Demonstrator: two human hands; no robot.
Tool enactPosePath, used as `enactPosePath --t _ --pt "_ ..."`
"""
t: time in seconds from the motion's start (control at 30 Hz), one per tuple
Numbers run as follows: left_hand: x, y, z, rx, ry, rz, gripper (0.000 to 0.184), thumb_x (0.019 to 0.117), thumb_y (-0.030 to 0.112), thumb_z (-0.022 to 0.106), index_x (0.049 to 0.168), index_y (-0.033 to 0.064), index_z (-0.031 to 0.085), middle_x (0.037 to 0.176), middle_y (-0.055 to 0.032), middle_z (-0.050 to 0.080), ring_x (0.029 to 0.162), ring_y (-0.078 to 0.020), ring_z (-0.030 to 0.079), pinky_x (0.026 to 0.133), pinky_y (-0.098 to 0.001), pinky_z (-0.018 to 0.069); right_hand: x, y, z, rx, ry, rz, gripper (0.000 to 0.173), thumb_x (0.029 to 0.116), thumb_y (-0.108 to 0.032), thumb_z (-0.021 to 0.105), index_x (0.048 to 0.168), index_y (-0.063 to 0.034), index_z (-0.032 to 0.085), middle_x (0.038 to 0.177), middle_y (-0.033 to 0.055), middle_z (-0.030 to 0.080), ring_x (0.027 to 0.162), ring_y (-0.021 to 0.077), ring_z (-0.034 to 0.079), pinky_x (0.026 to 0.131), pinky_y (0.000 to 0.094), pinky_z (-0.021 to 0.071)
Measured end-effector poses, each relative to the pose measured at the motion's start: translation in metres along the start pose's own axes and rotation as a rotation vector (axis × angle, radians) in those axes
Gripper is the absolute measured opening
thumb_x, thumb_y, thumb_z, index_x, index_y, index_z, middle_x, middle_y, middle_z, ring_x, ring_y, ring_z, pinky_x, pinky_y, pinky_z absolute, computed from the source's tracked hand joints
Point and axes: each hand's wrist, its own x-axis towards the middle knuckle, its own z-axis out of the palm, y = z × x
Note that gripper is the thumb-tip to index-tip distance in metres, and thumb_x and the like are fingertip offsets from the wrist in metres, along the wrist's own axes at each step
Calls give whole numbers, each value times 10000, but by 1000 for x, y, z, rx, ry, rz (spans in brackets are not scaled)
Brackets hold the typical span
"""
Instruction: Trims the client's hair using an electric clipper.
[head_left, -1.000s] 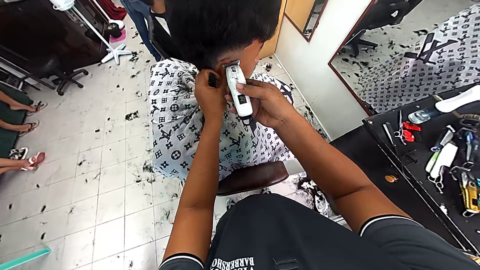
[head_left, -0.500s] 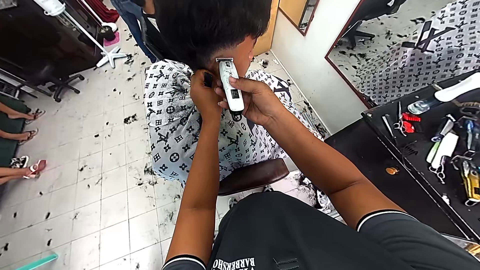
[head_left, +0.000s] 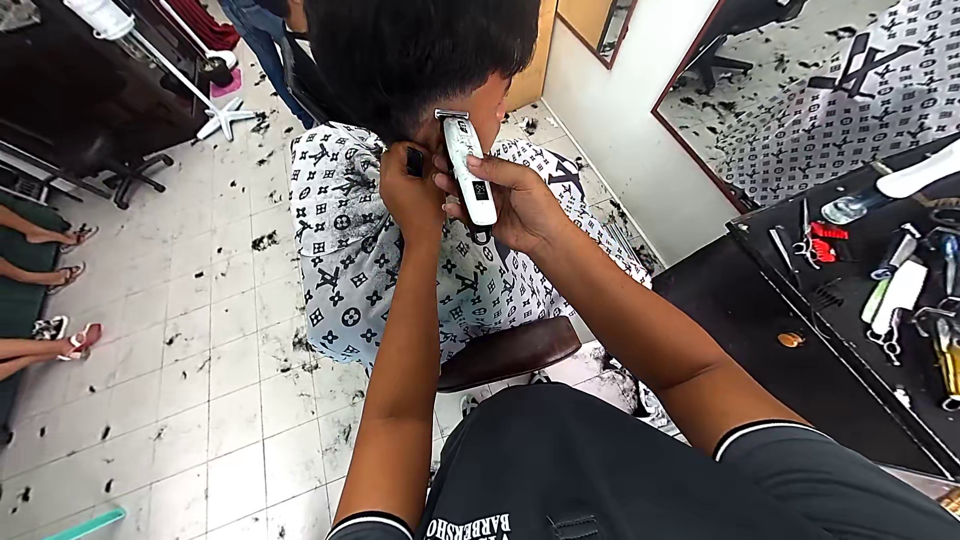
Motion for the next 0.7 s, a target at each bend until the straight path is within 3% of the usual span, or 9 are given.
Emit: enactPosePath --t 0.4,0.53,0.7 --pt "0 -1 0 4 -9 -8 183 851 158 746 937 19 663 904 -94 634 831 -155 610 765 -324 501 0 0 -5 -27 -1 -5 260 1070 -126 462 1306 -30 515 1197 156 666 1004 235 718 814 361 623" --pt "0 -1 -1 6 -12 -13 238 845 196 774 947 14 662 923 -97 636 858 -158 616 785 -323 506 0 -3 2 -157 47 -12 271 1039 -81 544 1297 0 527 1155 156 669 975 253 721 794 403 632" --pt "-1 0 0 56 2 -8 166 833 139 737 935 22 677 924 -101 663 882 -168 643 800 -342 520 0 -2 12 -245 85 -60 358 990 -40 634 1318 11 500 1100 154 658 917 259 718 762 424 638"
